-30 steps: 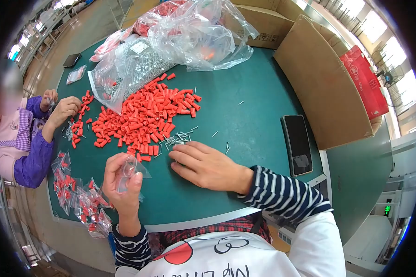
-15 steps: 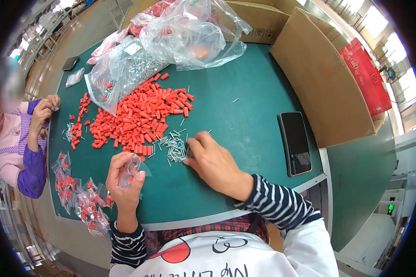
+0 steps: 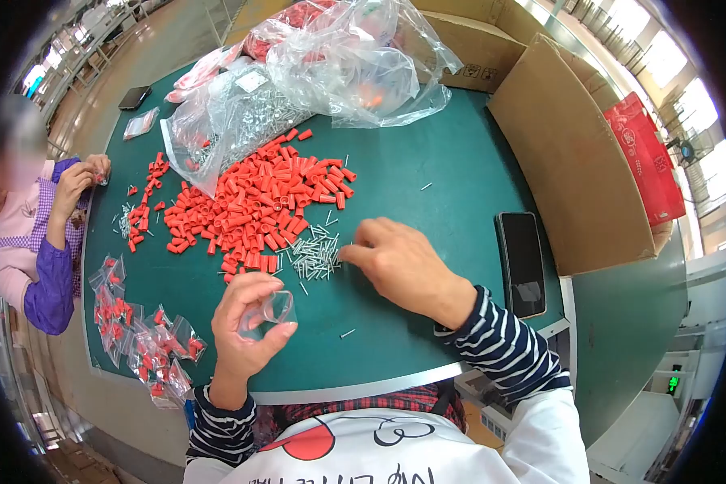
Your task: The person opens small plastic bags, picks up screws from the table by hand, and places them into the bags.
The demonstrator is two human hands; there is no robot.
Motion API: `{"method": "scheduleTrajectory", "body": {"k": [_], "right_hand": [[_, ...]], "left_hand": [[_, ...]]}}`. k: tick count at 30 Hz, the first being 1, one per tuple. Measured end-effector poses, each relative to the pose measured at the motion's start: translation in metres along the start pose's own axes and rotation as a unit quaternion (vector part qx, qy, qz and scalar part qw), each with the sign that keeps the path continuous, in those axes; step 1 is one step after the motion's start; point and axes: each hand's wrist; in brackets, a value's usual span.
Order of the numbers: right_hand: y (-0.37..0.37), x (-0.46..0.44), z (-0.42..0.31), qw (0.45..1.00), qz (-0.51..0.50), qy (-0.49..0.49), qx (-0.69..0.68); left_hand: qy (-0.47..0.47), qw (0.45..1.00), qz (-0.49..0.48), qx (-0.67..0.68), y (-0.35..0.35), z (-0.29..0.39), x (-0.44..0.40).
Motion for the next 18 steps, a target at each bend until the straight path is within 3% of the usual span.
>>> {"method": "scheduleTrajectory", "body": {"k": [5,8,11,14,18], "right_hand": [[0.005,-0.027,-0.007,0.984,-0.093,-0.112,0.103],[0.009,-0.038,-0.015,0.965,-0.133,-0.146,0.174],[0.017,-0.042,-0.009,0.97,-0.123,-0.142,0.153],[0.019,-0.039,-0.006,0.984,-0.098,-0.096,0.11],[0.014,-0.029,-0.001,0.994,-0.06,0.045,-0.082]], "left_hand": [[0.001,1.0,-0.004,-0.009,-0.001,0.0,0.001],[0.002,1.0,0.0,-0.007,-0.002,0.002,-0.001],[0.001,1.0,0.006,0.008,0.001,-0.001,0.0],[0.002,1.0,0.007,-0.002,0.001,-0.001,0.0],[0.002,0.999,0.006,-0.043,0.001,-0.001,0.001]]}}
Point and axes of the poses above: each hand's wrist, its own x-axis away from the middle knuckle, its own y-axis out of the palm, z = x × y, and after that the axes turned 11 degrees about z, right-handed
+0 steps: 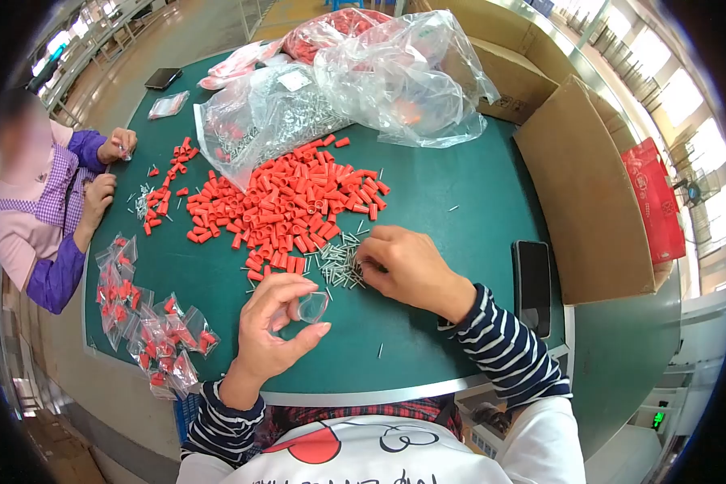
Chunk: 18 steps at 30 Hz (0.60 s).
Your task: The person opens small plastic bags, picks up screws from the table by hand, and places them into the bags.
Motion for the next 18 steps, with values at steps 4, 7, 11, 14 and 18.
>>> {"method": "scheduleTrajectory", "body": {"k": [4,7,11,14,18], "right_hand": [[0.002,0.012,-0.001,0.959,0.025,0.18,-0.219],[0.006,0.017,-0.005,0.89,0.031,0.252,-0.379],[0.004,0.016,-0.019,0.803,0.025,0.298,-0.516],[0.004,0.014,-0.032,0.772,0.009,0.306,-0.558],[0.012,0.015,-0.04,0.811,0.017,0.213,-0.545]], "left_hand": [[-0.009,1.0,0.005,-0.002,0.003,-0.002,0.001],[-0.021,1.0,0.004,-0.02,0.004,0.001,0.001],[-0.033,0.999,0.012,-0.028,0.007,-0.003,0.003],[-0.04,0.999,0.014,-0.028,0.009,-0.003,0.003],[-0.039,0.999,0.018,-0.022,0.012,-0.006,0.004]]}}
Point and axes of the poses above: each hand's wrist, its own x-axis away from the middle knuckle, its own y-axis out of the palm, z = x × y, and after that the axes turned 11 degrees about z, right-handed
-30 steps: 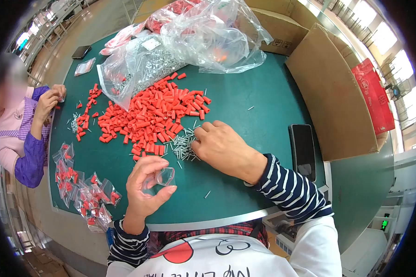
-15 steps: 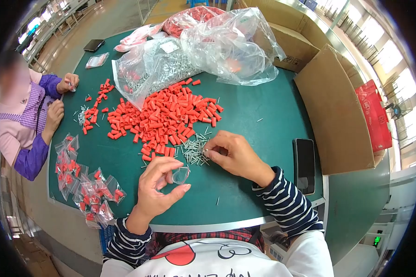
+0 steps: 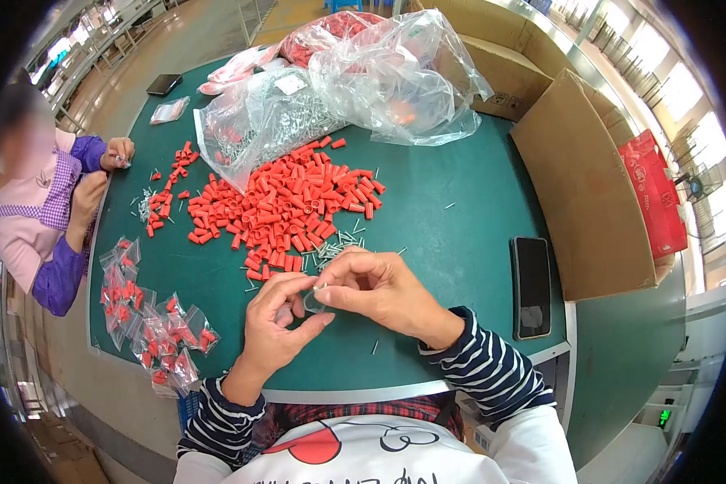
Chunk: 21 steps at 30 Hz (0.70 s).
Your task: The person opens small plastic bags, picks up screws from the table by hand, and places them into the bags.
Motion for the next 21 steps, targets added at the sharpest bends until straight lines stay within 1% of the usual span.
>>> {"method": "scheduleTrajectory", "body": {"k": [3,6,9,10,11,13,14,17,19,21], "right_hand": [[0.001,0.0,0.0,0.992,-0.008,-0.05,0.118],[0.003,0.001,-0.006,0.982,-0.012,-0.059,0.178],[-0.001,-0.005,-0.003,0.99,0.07,-0.069,0.098],[-0.01,-0.011,-0.001,0.976,0.087,-0.093,0.176],[-0.012,-0.019,-0.001,0.951,0.092,-0.15,0.253],[-0.018,-0.034,-0.002,0.872,0.1,-0.261,0.401],[-0.023,-0.045,0.008,0.841,0.088,-0.311,0.433],[-0.023,-0.064,0.015,0.798,0.041,-0.34,0.496],[-0.02,-0.072,0.014,0.778,0.01,-0.349,0.522],[-0.017,-0.078,0.013,0.75,-0.018,-0.341,0.567]], "left_hand": [[0.013,1.0,0.005,-0.011,0.001,0.001,-0.001],[0.02,1.0,0.014,-0.008,0.002,-0.003,0.0],[0.018,1.0,0.01,-0.02,0.001,-0.005,0.0],[0.011,1.0,0.009,-0.023,0.001,-0.003,0.0],[0.005,1.0,0.006,-0.025,0.001,0.0,0.0],[0.004,1.0,0.002,-0.024,0.002,0.001,-0.001],[0.008,1.0,0.001,-0.021,0.002,-0.001,-0.001],[0.008,1.0,0.001,-0.015,0.002,-0.001,0.0],[0.006,1.0,0.001,-0.015,0.002,0.0,-0.001],[0.004,1.0,-0.001,-0.016,0.001,0.0,-0.002]]}}
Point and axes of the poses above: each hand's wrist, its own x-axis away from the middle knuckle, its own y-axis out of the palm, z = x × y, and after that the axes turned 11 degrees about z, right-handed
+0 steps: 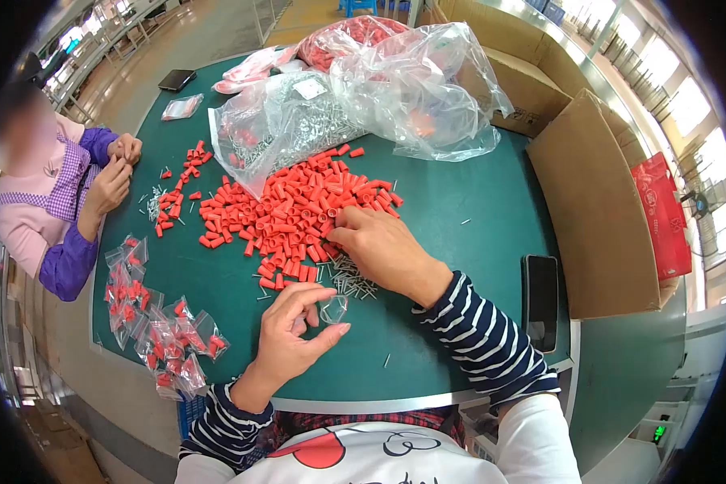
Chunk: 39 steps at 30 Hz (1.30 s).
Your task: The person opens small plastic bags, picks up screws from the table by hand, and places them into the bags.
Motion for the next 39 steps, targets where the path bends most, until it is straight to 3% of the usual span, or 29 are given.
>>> {"method": "scheduleTrajectory", "body": {"k": [5,8,11,14,17,27,33,39], "right_hand": [[-0.001,-0.008,-0.006,0.99,-0.09,-0.01,0.104],[-0.011,-0.008,-0.007,0.992,-0.058,-0.027,0.109],[-0.034,-0.004,-0.015,0.999,-0.033,-0.023,0.008],[-0.053,0.003,-0.032,0.987,-0.048,0.075,-0.135],[-0.068,0.004,-0.051,0.977,-0.104,0.084,-0.166],[-0.06,0.009,-0.076,0.991,-0.109,0.0,-0.082],[-0.07,0.016,-0.067,0.984,-0.018,0.095,-0.15],[-0.043,0.046,-0.058,0.95,-0.037,0.122,-0.287]], "left_hand": [[0.005,1.0,0.012,-0.004,0.002,-0.003,0.0],[0.006,1.0,0.017,-0.012,0.001,-0.003,-0.001],[0.002,1.0,0.024,-0.019,0.0,-0.003,-0.001],[0.003,0.999,0.028,-0.021,0.002,-0.004,0.0],[0.008,0.999,0.031,-0.027,0.005,-0.008,0.001],[0.052,0.997,0.037,-0.05,0.006,-0.007,0.001],[0.019,0.997,0.066,-0.029,0.007,-0.008,0.001],[-0.084,0.994,0.059,0.048,0.003,-0.016,0.009]]}}
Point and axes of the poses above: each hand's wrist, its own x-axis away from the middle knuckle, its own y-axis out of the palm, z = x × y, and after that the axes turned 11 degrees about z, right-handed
